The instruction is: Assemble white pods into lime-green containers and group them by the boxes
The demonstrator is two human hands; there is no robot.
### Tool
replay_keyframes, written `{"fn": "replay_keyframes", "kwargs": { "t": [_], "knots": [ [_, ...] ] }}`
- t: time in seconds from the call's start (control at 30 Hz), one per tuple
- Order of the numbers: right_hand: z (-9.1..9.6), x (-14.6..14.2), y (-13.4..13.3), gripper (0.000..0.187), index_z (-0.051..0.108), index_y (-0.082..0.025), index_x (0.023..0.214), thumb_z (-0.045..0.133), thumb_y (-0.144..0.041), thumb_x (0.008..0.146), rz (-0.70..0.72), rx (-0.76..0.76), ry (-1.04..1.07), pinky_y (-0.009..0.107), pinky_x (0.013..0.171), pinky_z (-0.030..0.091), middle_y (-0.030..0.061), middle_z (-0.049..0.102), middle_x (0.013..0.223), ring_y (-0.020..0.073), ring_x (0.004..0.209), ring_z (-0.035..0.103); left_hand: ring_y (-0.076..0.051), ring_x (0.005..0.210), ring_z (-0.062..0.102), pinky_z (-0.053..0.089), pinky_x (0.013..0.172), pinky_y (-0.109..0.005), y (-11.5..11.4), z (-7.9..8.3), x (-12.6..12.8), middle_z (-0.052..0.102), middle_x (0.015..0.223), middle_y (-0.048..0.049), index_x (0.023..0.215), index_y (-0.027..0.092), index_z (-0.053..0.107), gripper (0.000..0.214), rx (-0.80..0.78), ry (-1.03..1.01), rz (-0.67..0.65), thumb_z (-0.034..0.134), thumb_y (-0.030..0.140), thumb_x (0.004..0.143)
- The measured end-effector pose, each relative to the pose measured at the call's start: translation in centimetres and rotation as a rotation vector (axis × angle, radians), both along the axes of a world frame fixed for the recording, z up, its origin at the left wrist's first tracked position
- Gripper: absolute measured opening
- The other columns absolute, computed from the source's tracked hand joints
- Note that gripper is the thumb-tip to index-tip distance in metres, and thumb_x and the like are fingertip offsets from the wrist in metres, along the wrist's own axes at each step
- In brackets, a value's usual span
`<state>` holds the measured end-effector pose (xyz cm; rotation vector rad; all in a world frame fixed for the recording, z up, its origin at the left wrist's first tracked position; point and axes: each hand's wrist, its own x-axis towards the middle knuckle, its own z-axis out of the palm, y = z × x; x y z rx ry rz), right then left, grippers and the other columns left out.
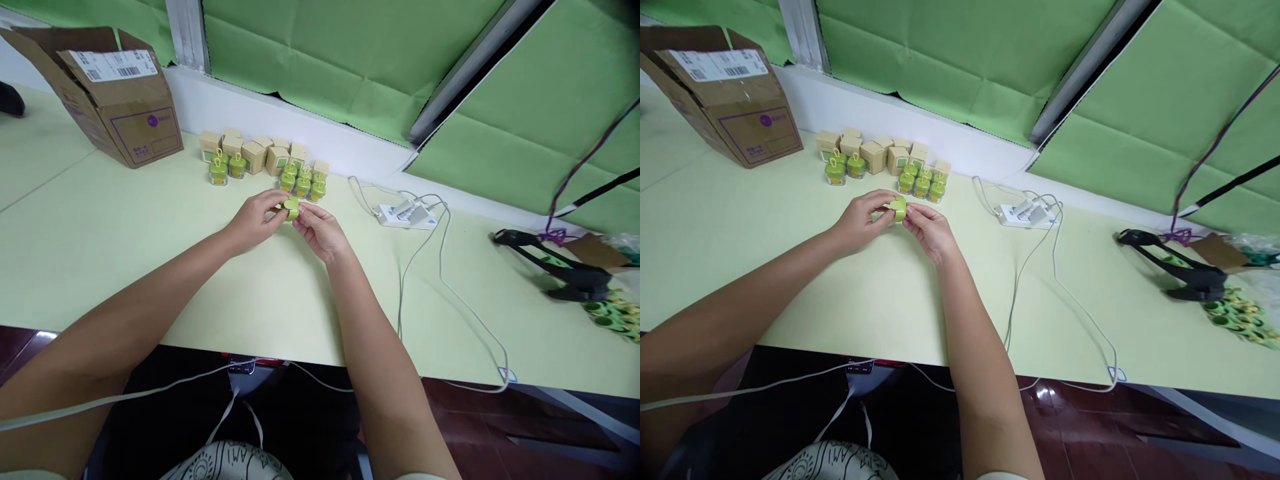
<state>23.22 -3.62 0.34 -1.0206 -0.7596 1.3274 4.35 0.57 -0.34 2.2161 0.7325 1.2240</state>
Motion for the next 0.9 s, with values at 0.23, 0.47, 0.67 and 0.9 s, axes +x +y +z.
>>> {"fn": "replay_keyframes", "kwargs": {
  "t": [0.23, 0.47, 0.67, 0.9],
  "knots": [
    [-0.4, -0.5, 0.1, 0.026, 0.076, -0.021, 0.077, 0.101, -0.019, 0.069, -0.009, -0.049, 0.021, 0.022, 0.085, 0.065, -0.0039, 0.077, 0.077, 0.0086, 0.076, 0.072, -0.023, 0.109, 0.077, 0.064, 0.097, -0.034, 0.3, -0.2, 0.2, 0.083, 0.116, -0.0070, 0.101, 0.021, 0.082, 0.024, -0.093, -0.076, 0.039, 0.062, 0.022, 0.087],
    [0.1, -1.1, -0.4, 0.038, 0.078, -0.022, 0.093, 0.101, -0.045, 0.072, 0.112, 0.033, 0.015, 0.028, 0.088, 0.065, -0.0009, 0.082, 0.093, 0.0121, 0.083, 0.074, -0.021, 0.090, 0.074, 0.059, 0.083, -0.034, -0.1, 0.5, 0.0, 0.080, 0.101, -0.0071, 0.102, 0.018, 0.075, 0.023, -0.008, 0.075, 0.083, 0.056, 0.030, 0.097],
    [0.4, -1.4, -0.7, 0.048, 0.074, -0.023, 0.091, 0.105, -0.044, 0.061, 0.161, 0.039, -0.016, 0.030, 0.088, 0.064, -0.0021, 0.079, 0.088, 0.0129, 0.081, 0.071, -0.026, 0.101, 0.077, 0.055, 0.079, -0.035, -1.3, 1.0, -0.2, 0.080, 0.119, -0.0115, 0.138, 0.020, 0.060, 0.038, -0.054, 0.363, 0.089, 0.043, 0.036, 0.109],
    [0.3, 0.7, 0.1, 0.032, 0.076, -0.025, 0.105, 0.092, -0.035, 0.080, 0.008, 0.035, 0.023, 0.029, 0.086, 0.067, -0.0026, 0.075, 0.090, 0.0141, 0.084, 0.075, -0.021, 0.094, 0.075, 0.053, 0.079, -0.032, -0.1, 0.8, -0.8, 0.078, 0.114, -0.0095, 0.108, 0.022, 0.057, 0.018, 0.026, 0.199, 0.113, 0.047, 0.036, 0.107]
  ]
}}
